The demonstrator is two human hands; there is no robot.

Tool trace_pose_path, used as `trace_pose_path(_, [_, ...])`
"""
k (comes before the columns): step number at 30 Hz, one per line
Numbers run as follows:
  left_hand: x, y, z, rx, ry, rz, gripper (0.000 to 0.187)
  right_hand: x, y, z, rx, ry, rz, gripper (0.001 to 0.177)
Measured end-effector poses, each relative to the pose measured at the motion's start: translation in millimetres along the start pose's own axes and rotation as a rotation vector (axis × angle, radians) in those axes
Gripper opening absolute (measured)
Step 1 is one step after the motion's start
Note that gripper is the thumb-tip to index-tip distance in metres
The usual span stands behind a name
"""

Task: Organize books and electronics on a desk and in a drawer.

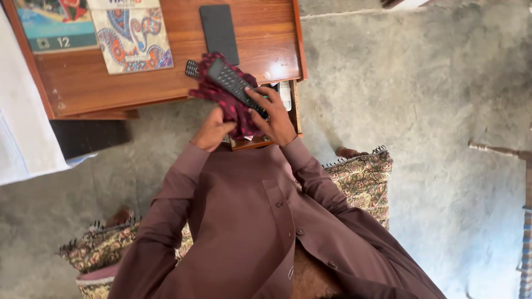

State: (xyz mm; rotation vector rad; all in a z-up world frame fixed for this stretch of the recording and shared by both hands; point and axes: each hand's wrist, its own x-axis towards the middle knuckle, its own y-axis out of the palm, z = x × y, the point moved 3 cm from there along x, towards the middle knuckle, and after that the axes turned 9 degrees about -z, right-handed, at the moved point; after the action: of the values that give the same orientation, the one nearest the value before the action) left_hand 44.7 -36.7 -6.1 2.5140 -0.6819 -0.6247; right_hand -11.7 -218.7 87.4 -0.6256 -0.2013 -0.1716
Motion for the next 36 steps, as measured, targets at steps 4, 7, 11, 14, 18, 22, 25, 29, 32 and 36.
trace_pose_path(4, [-4,-2,-1,-0.025,-0.016,0.060,0.057,-8,1,19,-0.090,-0.127,-0.051,0.053])
trace_pose_path(7, [-12,-24,-11,-0.195,0.087,-0.003,0.048,-24,-8,6,-0.093,-0.103,-0.019,0.054])
trace_pose_path(11, [-21,-47,2,-0.248,0.043,-0.100,0.049,-29,-4,16,-0.086,-0.043,0.034,0.055])
trace_pose_path(14, [-30,-54,38,-0.006,0.077,-0.029,0.034,-27,6,39,-0.071,-0.074,0.026,0.058])
trace_pose_path(18, [-34,-43,23,0.066,-0.012,-0.015,0.044,-26,2,42,-0.143,-0.145,-0.011,0.057])
trace_pose_path(22, [-41,-35,-37,-0.191,0.125,-0.196,0.058,-39,-23,29,-0.136,-0.095,-0.014,0.056])
trace_pose_path(25, [-35,-68,-7,-0.082,0.186,-0.197,0.049,-43,-41,41,0.025,0.165,-0.095,0.056])
trace_pose_path(29, [-28,-72,14,0.013,0.199,-0.141,0.032,-33,-56,72,0.251,0.053,-0.320,0.058])
trace_pose_path(32, [-30,-37,13,0.235,0.149,-0.109,0.041,-35,-51,69,0.580,0.260,-0.438,0.068])
trace_pose_path(36, [-42,12,-6,0.366,0.011,0.091,0.040,-29,-33,75,0.399,0.025,-0.318,0.060])
